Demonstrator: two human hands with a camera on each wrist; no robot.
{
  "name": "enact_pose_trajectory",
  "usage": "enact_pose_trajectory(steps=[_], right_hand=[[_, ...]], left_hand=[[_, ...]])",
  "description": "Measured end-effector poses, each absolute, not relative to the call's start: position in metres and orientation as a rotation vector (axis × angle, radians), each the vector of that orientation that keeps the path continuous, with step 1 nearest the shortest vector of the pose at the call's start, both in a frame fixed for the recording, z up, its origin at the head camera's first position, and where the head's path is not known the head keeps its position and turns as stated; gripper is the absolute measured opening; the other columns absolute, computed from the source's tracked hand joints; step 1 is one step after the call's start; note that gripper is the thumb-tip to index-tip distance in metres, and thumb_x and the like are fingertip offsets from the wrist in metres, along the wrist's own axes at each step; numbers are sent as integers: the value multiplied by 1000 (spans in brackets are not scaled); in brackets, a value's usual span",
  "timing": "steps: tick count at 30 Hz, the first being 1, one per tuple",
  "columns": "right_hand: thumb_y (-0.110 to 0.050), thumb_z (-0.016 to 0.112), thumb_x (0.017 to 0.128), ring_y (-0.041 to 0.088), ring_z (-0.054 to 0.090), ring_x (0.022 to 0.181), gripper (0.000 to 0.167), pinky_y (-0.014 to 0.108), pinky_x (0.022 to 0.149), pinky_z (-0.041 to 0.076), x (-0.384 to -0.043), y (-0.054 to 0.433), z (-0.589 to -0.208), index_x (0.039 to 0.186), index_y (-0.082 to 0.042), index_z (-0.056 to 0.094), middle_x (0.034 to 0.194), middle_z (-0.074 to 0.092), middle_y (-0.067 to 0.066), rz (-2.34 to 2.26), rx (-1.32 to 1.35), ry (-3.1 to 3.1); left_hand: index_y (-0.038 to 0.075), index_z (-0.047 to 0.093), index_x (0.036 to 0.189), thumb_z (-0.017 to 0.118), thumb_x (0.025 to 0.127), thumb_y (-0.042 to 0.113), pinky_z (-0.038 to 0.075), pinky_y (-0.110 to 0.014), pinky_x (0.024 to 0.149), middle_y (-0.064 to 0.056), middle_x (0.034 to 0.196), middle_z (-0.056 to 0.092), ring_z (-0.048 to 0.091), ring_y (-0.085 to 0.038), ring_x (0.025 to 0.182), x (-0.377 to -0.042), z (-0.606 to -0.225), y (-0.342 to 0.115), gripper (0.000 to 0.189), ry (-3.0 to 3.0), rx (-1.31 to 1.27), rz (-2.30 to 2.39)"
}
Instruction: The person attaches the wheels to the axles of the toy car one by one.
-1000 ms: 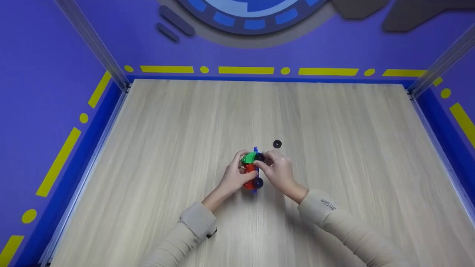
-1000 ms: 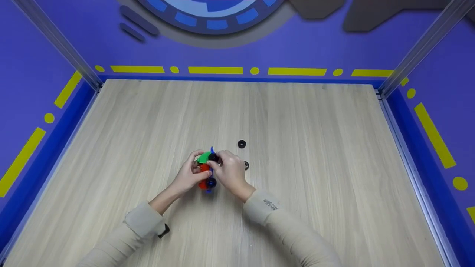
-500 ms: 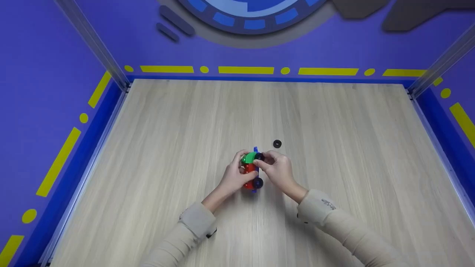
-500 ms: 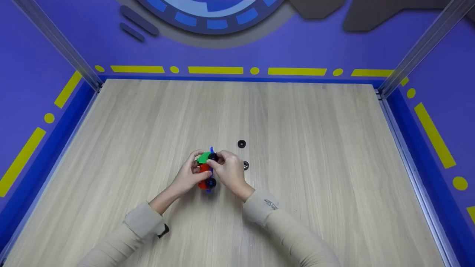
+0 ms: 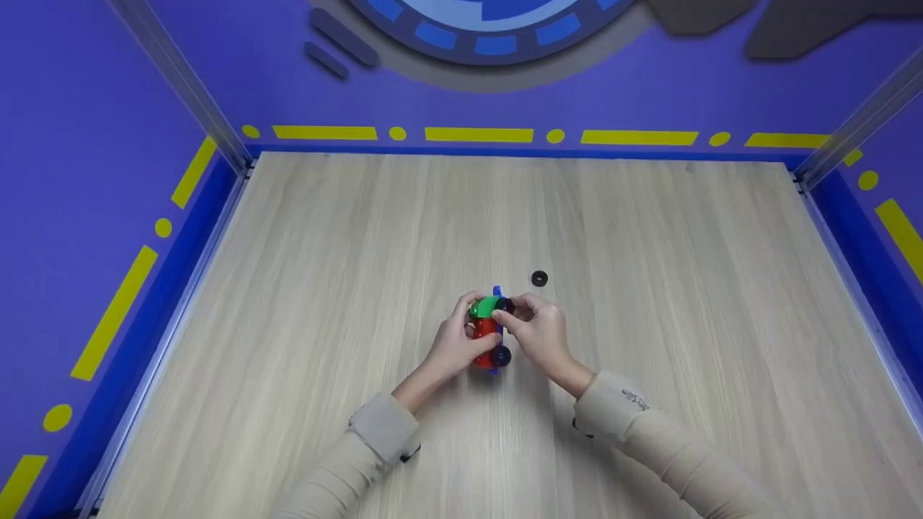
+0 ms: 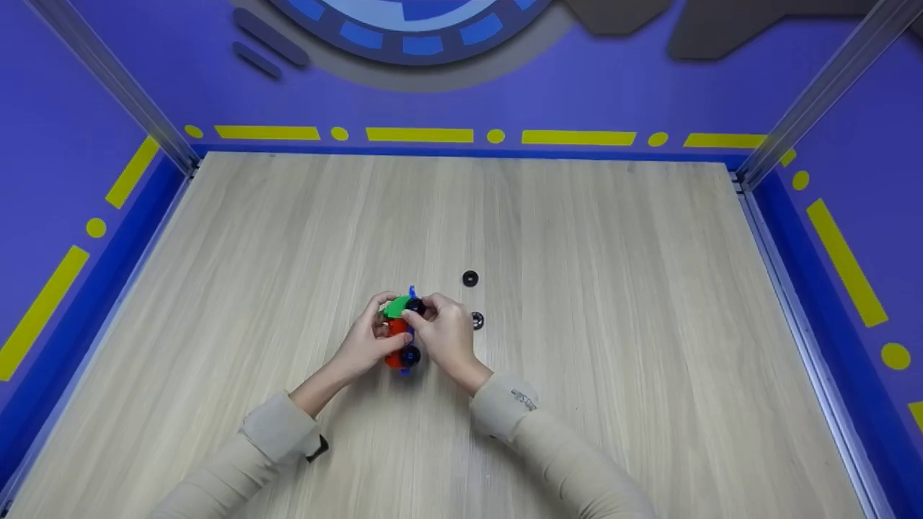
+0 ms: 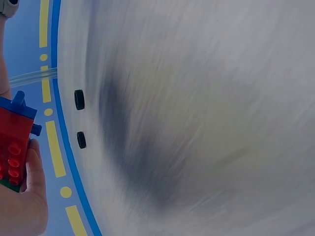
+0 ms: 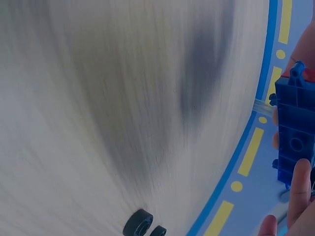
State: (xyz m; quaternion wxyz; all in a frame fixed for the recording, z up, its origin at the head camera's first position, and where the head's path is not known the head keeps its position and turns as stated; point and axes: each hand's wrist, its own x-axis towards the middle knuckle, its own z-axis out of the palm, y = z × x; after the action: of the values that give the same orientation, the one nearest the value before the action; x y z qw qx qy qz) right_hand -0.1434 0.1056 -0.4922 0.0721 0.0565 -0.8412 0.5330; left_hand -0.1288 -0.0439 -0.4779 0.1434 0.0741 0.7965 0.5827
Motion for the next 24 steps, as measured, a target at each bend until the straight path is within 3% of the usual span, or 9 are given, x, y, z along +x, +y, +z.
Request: enact_pose_trajectory(steps=[11, 17, 21, 24], right_hand=[[-15, 70, 74, 27, 61, 64, 22, 26, 54, 51, -145, 105, -495, 86, 3, 63, 72, 64, 12, 1830, 36, -2503], [-10, 68, 75, 15, 58, 56, 19, 40, 58, 51, -142, 102, -484, 85, 5, 62, 73, 64, 15, 1905, -47, -2496], [-6, 67, 75, 12, 56, 52, 17, 27, 52, 50, -136, 99, -468, 84, 8, 61, 72, 64, 18, 1919, -78, -2485], [-5, 66, 75, 21, 58, 53, 17, 19, 48, 47, -136, 98, -469, 84, 8, 61, 72, 64, 18, 1939, -87, -2465]], left_hand=[[25, 32, 127, 63, 79, 20, 42, -23, 61, -5, 102, 58, 46, -12, 68, -136, -506, -44, 57, 2371, 243, 1642], [23, 32, 127, 63, 79, 20, 43, -23, 60, -4, 101, 57, 47, -12, 68, -136, -506, -44, 57, 2386, 254, 1633], [23, 32, 127, 63, 79, 20, 43, -23, 60, -4, 102, 57, 47, -12, 68, -136, -506, -43, 57, 2393, 247, 1619], [24, 32, 127, 63, 79, 20, 42, -23, 59, -5, 100, 57, 46, -12, 67, -136, -505, -43, 57, 2399, 238, 1610]])
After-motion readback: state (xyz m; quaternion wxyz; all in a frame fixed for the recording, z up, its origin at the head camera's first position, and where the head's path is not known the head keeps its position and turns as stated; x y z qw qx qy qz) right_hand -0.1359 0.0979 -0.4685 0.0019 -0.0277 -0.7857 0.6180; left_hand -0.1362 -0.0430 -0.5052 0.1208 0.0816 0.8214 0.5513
